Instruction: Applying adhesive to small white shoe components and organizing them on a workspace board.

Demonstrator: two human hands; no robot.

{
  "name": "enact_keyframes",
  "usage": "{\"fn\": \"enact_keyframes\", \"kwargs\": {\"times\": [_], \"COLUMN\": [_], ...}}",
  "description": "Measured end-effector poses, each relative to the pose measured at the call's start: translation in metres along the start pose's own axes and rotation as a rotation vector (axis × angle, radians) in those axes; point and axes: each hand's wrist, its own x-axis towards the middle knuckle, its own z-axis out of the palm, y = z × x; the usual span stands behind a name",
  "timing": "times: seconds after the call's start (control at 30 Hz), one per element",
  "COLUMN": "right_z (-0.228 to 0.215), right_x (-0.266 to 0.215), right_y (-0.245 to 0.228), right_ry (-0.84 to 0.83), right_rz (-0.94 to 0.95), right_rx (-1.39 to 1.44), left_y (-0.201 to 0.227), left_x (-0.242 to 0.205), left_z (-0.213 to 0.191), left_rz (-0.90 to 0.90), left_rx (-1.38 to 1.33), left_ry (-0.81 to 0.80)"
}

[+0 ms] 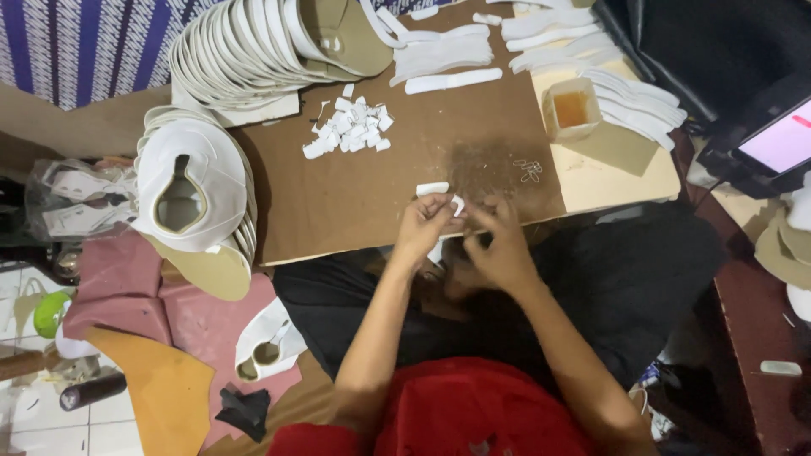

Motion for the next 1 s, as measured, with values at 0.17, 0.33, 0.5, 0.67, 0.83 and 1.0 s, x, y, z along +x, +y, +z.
{"fn": "enact_keyframes", "kwargs": {"times": [0.17, 0.33, 0.5, 0.67, 0.83, 1.0], "right_z": [-0.018, -0.018, -0.007, -0.013, 0.000, 0.009], "right_x": [0.029, 0.029, 0.025, 0.038, 0.028, 0.017], "right_y": [-0.005, 0.013, 0.028, -0.015, -0.013, 0.010], "right_ry": [-0.039, -0.121, -0.137, -0.204, -0.151, -0.121], "right_rz": [0.527, 0.680, 0.701, 0.571, 0.439, 0.570], "right_rx": [0.232, 0.427, 0.479, 0.188, 0.158, 0.459], "left_y": [0.043, 0.058, 0.055, 0.034, -0.020, 0.005], "left_x": [-0.008, 0.001, -0.005, -0.012, 0.009, -0.005], "left_z": [-0.006, -0.017, -0.025, -0.006, -0.008, -0.014], "left_rz": [-0.080, -0.079, -0.125, 0.043, 0.070, 0.017], "left_rx": [0.122, 0.071, -0.091, 0.229, 0.288, 0.272], "left_ry": [-0.187, -0.269, -0.289, -0.117, -0.004, 0.073]}}
